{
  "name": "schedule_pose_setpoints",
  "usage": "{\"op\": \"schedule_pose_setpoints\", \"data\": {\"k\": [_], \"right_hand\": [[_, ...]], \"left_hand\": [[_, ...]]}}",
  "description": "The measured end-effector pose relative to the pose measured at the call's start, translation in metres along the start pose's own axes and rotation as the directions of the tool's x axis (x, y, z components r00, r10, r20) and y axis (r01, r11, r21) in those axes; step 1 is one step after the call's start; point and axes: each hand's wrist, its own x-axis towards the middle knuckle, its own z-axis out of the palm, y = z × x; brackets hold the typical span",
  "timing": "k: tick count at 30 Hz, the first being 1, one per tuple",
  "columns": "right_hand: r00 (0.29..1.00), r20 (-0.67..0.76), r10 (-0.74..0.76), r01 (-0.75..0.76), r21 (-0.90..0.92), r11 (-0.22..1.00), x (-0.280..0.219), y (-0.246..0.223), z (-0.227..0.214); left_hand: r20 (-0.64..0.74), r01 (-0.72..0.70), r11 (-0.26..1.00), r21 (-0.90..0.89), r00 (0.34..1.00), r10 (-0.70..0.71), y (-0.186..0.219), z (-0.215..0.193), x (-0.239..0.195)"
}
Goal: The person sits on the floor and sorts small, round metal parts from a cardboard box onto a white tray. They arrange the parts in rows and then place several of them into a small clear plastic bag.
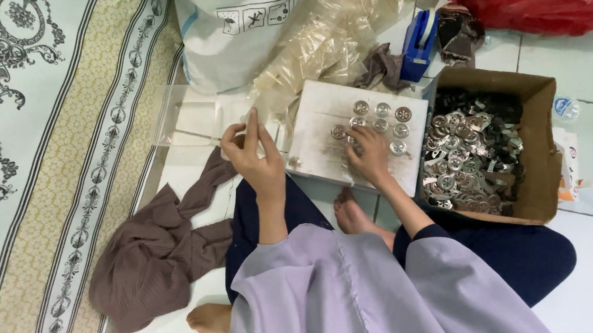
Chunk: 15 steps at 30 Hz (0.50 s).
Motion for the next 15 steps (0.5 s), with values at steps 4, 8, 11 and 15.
{"op": "schedule_pose_setpoints", "data": {"k": [4, 8, 11, 15], "right_hand": [[0.989, -0.02, -0.147, 0.14, -0.203, 0.969, -0.001, 0.006, 0.024], [0.987, 0.025, -0.159, 0.161, -0.23, 0.96, -0.004, 0.003, 0.027], [0.987, -0.01, -0.159, 0.153, -0.232, 0.961, -0.015, 0.027, 0.048], [0.972, -0.083, -0.222, 0.19, -0.283, 0.94, -0.025, 0.056, 0.075]], "left_hand": [[0.159, -0.052, 0.995, 0.082, 0.986, 0.039, -0.01, 0.041, -0.032], [0.492, 0.185, 0.978, 0.092, 0.846, -0.206, -0.027, 0.089, -0.072], [0.639, 0.435, 0.897, 0.072, 0.671, -0.376, -0.043, 0.123, -0.105], [0.7, 0.63, 0.776, 0.032, 0.54, -0.467, -0.059, 0.163, -0.142]]}}
